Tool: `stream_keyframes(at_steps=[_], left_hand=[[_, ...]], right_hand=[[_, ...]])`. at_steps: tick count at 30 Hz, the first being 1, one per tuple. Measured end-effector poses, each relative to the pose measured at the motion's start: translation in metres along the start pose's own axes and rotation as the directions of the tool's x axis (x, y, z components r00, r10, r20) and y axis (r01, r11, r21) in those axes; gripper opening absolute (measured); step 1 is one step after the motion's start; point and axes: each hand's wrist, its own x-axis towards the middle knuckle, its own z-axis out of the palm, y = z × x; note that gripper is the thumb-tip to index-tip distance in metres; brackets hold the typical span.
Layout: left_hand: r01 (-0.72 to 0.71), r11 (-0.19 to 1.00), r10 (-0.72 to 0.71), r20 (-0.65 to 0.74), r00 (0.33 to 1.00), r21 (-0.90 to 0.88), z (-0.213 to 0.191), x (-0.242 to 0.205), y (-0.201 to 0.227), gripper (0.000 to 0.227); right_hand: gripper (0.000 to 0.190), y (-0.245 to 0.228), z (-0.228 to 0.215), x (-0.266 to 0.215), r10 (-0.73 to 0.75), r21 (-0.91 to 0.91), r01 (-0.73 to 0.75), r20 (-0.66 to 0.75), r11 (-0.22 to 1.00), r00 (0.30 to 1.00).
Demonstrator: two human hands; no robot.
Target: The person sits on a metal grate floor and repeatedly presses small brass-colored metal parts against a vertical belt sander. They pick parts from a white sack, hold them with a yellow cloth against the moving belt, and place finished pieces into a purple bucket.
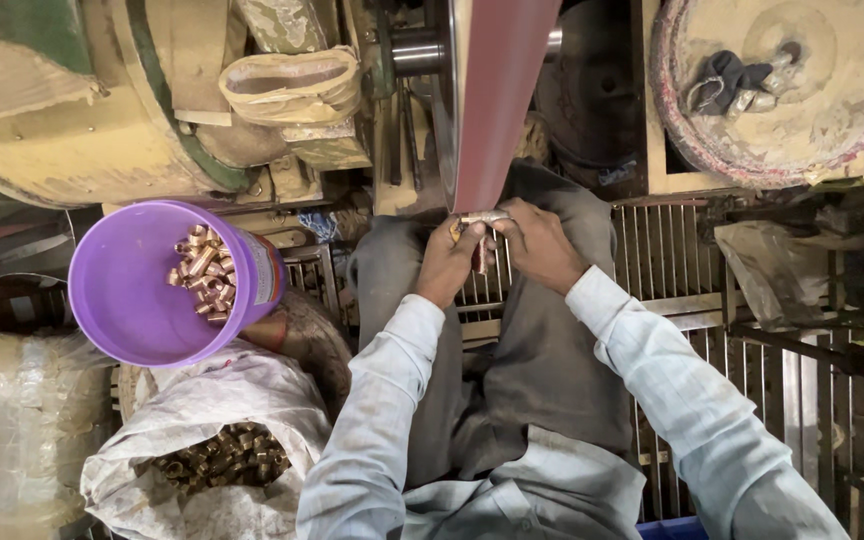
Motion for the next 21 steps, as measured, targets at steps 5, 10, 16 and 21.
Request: stream_keyframes(at_steps=[5, 10, 16, 21], left_hand=[[0.010, 0.999, -0.009, -0.041, 0.999, 0.032, 0.002, 0.000, 0.001, 0.019], [0.012, 0.999, -0.011, -0.037, 0.999, 0.037, 0.004, -0.001, 0.007, 0.020], [0.014, 1.000, -0.014, 0.030, 0.999, -0.003, 0.002, -0.007, 0.012, 0.021], [-0.016, 0.999, 0.017, 0.029, 0.999, -0.032, -0.001, -0.005, 0.007, 0.020]], right_hand=[[0.015, -0.001, -0.001, 0.002, 0.041, 0.050, -0.043, 0.033, 0.998, 0.999], [0.018, 0.004, -0.002, 0.011, 0.132, 0.041, -0.136, 0.086, 0.990, 0.988], [0.013, 0.002, -0.003, 0.000, -0.059, 0.012, 0.059, 0.002, 0.998, 0.998], [0.015, -0.001, 0.002, -0.007, -0.131, -0.044, 0.128, -0.076, 0.991, 0.988]])
